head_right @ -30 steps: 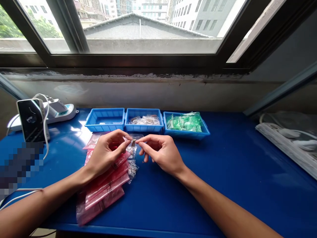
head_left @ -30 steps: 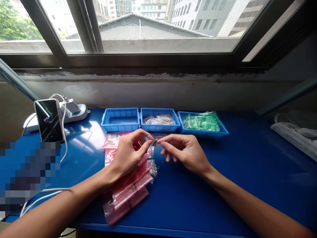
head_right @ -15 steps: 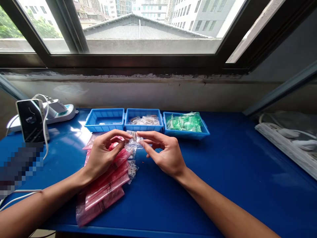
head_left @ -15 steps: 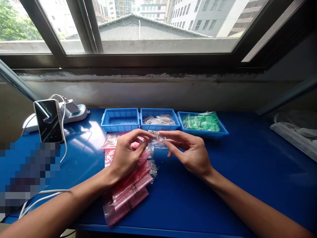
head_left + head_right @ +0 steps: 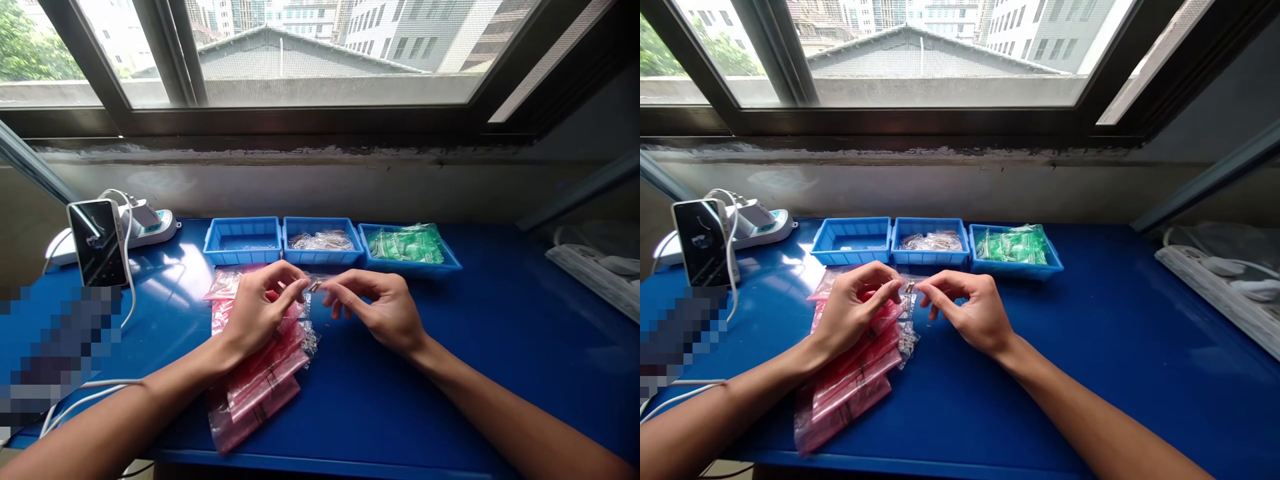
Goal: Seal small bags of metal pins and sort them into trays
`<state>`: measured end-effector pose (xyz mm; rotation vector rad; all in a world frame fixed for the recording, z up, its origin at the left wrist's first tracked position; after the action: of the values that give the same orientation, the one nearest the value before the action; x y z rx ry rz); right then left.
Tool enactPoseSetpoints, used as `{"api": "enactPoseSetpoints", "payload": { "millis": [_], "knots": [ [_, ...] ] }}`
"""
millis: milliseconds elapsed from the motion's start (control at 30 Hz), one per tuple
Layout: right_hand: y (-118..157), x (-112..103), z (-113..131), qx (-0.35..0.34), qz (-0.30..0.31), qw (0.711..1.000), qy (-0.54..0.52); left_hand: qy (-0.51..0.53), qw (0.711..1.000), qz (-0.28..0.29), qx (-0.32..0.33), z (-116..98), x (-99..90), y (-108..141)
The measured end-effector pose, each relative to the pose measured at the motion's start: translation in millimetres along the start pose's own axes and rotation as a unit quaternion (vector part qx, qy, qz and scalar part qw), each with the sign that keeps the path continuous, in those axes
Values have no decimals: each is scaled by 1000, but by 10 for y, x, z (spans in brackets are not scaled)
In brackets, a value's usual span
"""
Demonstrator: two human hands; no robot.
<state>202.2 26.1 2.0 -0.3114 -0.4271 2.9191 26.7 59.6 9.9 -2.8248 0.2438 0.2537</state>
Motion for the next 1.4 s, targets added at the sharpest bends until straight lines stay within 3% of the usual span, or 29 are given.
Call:
{"api": "enactPoseSetpoints", "payload": {
  "millis": [267, 667, 900, 1133, 1300, 1400],
  "knots": [
    [15, 34, -37, 58, 34, 998, 6, -6, 998, 21, -53, 49, 30, 9],
    [12, 25, -90, 61, 10, 998, -24, -1, 1000, 3, -30, 23, 9, 9],
    [-4, -42, -39, 2, -45, 999, 7, -2, 1000, -18, 16, -25, -32, -8],
    [1, -48, 31, -23, -49, 998, 24, 6, 1000, -23, 18, -3, -46, -3],
    [-6, -35, -8, -13, -32, 999, 14, -13, 1000, -15, 14, -5, -29, -10],
    [17, 22, 3, -11, 29, 999, 18, -28, 1000, -3, 3, 11, -9, -13]
  ]
}}
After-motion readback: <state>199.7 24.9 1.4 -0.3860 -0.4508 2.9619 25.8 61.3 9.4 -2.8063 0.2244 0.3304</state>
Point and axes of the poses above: each hand's wrist, its own y-axis away from the middle knuckle, its own x-axis out of the palm, z = x × y, the point moved 6 cm from there along -y, towards the middle knuckle, and after that the axes turned 13 degrees about -z, right-handed, at the moved point
